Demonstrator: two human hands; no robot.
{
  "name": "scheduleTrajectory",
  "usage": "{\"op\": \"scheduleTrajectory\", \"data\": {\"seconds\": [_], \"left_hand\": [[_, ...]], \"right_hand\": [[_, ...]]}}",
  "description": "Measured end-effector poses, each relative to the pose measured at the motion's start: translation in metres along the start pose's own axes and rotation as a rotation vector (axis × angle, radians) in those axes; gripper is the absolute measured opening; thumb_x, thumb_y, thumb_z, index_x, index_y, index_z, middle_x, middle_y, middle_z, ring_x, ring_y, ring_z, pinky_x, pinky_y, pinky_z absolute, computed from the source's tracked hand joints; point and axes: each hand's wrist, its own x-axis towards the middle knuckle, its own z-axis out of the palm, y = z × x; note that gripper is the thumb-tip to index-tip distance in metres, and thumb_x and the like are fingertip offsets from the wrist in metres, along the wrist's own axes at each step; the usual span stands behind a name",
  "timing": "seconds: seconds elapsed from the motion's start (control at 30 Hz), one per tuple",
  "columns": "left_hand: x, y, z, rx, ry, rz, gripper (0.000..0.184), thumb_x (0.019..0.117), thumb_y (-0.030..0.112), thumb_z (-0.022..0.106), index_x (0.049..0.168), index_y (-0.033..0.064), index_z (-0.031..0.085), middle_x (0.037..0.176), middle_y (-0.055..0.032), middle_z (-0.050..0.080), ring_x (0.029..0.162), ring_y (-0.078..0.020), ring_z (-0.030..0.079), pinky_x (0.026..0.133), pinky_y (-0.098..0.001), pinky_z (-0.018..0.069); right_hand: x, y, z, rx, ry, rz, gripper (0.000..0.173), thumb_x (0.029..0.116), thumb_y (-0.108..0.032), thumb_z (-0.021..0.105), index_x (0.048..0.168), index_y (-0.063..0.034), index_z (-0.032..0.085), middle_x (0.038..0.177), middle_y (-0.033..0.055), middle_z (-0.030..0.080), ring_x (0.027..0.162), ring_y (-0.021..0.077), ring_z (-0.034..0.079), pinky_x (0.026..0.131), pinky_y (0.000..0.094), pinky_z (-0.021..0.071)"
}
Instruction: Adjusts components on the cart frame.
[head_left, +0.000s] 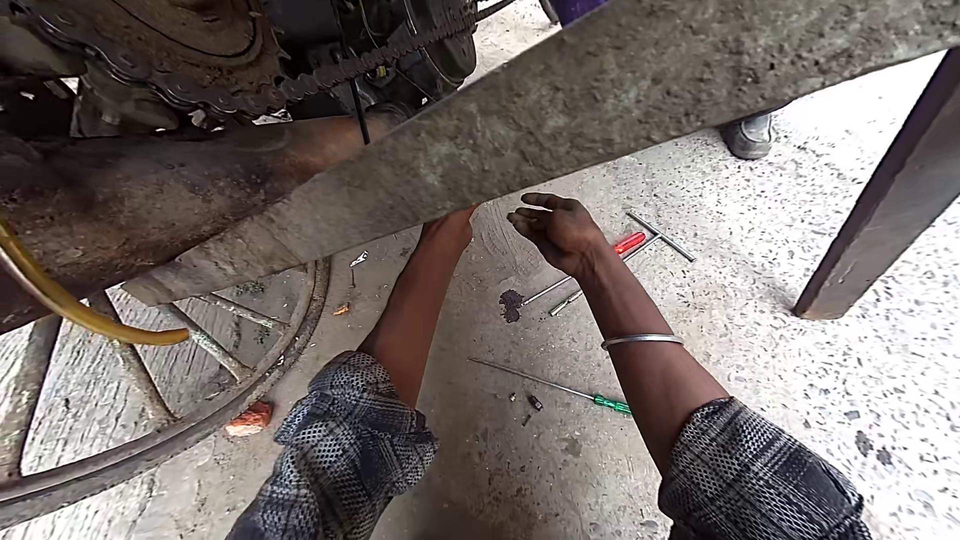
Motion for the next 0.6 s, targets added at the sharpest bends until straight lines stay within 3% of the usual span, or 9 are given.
{"op": "scheduleTrajectory", "data": {"seconds": [0.1,0.23,0.3,0.43,0.5,0.6], "left_hand": [[-0.001,-0.006,-0.003,0.034,-0.008,0.016,0.016,0.0979,0.016,0.071,0.114,0.0163,0.071,0.096,0.0038,0.071,0.051,-0.0002,0.043,0.043,-0.0162,0.0326],[-0.003,-0.011,-0.007,0.136,0.003,0.048,0.017,0.0976,0.018,0.072,0.115,0.0167,0.070,0.094,0.0027,0.070,0.053,-0.0019,0.046,0.045,-0.0176,0.0363],[-0.006,-0.009,-0.010,0.203,0.005,0.073,0.015,0.0977,0.019,0.072,0.113,0.0160,0.070,0.093,0.0027,0.070,0.055,-0.0021,0.049,0.047,-0.0180,0.0379],[0.012,-0.013,-0.017,0.239,0.021,0.160,0.018,0.0945,0.020,0.076,0.110,0.0127,0.072,0.097,0.0022,0.074,0.065,-0.0041,0.062,0.052,-0.0203,0.0486],[0.024,-0.017,-0.018,0.242,0.027,0.192,0.018,0.0937,0.021,0.077,0.108,0.0122,0.072,0.099,0.0034,0.074,0.063,-0.0036,0.060,0.047,-0.0194,0.0439],[0.026,-0.015,-0.021,0.246,-0.009,0.175,0.019,0.0941,0.022,0.077,0.110,0.0119,0.071,0.098,0.0038,0.073,0.063,-0.0032,0.059,0.048,-0.0194,0.0440]], "right_hand": [[-0.006,-0.005,0.002,0.039,-0.038,-0.099,0.039,0.0985,0.014,0.052,0.135,0.0028,0.045,0.103,0.0126,0.065,0.085,0.0183,0.074,0.084,0.0324,0.0636],[-0.009,-0.021,0.019,0.036,-0.051,-0.256,0.011,0.0940,0.005,0.068,0.099,-0.0011,0.060,0.080,0.0076,0.073,0.066,0.0157,0.074,0.063,0.0286,0.0646],[-0.008,-0.021,0.026,-0.004,-0.044,-0.289,0.006,0.0930,0.003,0.070,0.091,-0.0020,0.067,0.076,0.0039,0.072,0.064,0.0108,0.070,0.062,0.0252,0.0621],[-0.001,-0.008,0.028,0.069,-0.081,-0.335,0.014,0.0962,0.011,0.058,0.102,0.0047,0.069,0.088,0.0076,0.072,0.079,0.0119,0.072,0.079,0.0259,0.0623],[0.000,-0.003,0.029,0.076,-0.096,-0.341,0.019,0.0965,0.013,0.054,0.107,0.0061,0.068,0.093,0.0090,0.073,0.082,0.0121,0.073,0.081,0.0259,0.0617],[-0.002,-0.001,0.033,0.080,-0.091,-0.403,0.019,0.0948,0.013,0.059,0.109,0.0043,0.068,0.094,0.0089,0.072,0.080,0.0142,0.074,0.079,0.0291,0.0642]]}}
